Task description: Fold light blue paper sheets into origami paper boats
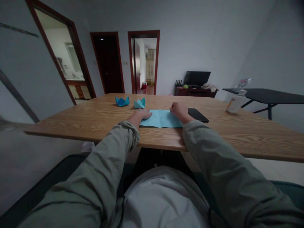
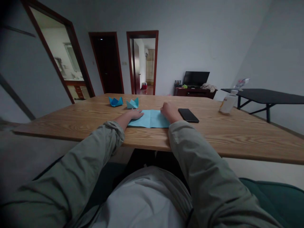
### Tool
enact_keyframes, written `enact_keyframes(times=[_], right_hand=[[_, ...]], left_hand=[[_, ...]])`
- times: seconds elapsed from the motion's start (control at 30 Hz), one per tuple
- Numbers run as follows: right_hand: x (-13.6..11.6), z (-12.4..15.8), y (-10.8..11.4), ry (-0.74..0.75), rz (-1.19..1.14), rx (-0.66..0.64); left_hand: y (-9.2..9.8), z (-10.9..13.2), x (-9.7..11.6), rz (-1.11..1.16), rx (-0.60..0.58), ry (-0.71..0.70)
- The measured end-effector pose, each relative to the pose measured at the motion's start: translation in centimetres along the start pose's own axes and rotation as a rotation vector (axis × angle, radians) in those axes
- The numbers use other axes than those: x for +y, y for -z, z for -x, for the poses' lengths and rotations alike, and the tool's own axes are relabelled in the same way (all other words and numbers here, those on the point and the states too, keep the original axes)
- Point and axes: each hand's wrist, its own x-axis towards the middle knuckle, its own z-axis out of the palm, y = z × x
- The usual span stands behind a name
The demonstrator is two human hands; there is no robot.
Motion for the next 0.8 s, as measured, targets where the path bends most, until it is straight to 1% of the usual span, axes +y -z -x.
enact_keyframes(times=[0.07, 0.1, 0.17, 0.2, 0.23, 0.27, 0.37, 0.43, 0.5, 0.6, 0.73, 0.77, 0.8], right_hand=[[-3.3, 0.3, -0.7, 0.117, -0.010, -0.069], [-4.7, 0.4, -1.3, 0.133, -0.012, -0.138], [-6.4, 0.5, -2.7, 0.121, -0.029, -0.285], [-6.4, 0.4, -3.4, 0.118, -0.035, -0.333], [-6.0, 0.1, -3.9, 0.114, -0.033, -0.355], [-5.0, -0.1, -4.4, 0.078, -0.020, -0.353], [-0.6, -1.2, -4.8, -0.097, 0.033, -0.342], [2.2, -1.7, -4.5, -0.120, 0.069, -0.355], [4.0, -1.8, -3.9, -0.029, 0.103, -0.394], [5.3, -1.2, -2.9, 0.148, 0.148, -0.419], [6.7, 1.2, -1.5, 0.454, 0.190, -0.428], [7.2, 2.1, -1.0, 0.517, 0.192, -0.429], [7.7, 3.0, -0.4, 0.540, 0.172, -0.421]], left_hand=[[-0.2, -0.1, 0.0, 0.025, -0.017, 0.051], [-0.2, -0.1, 0.0, 0.037, -0.027, 0.064], [-0.3, -0.2, 0.0, 0.057, -0.041, 0.071], [-0.4, -0.3, -0.1, 0.064, -0.049, 0.075], [-0.4, -0.4, -0.1, 0.068, -0.055, 0.078], [-0.5, -0.5, -0.1, 0.070, -0.057, 0.083], [-0.8, -1.0, -0.1, 0.074, -0.052, 0.085], [-1.0, -1.2, -0.1, 0.084, -0.051, 0.080], [-1.0, -1.3, 0.0, 0.095, -0.052, 0.075], [-0.8, -1.1, 0.1, 0.103, -0.046, 0.079], [-0.5, -0.5, 0.0, 0.099, -0.033, 0.078], [-0.5, -0.4, 0.0, 0.096, -0.029, 0.077], [-0.4, -0.3, -0.1, 0.091, -0.028, 0.076]])
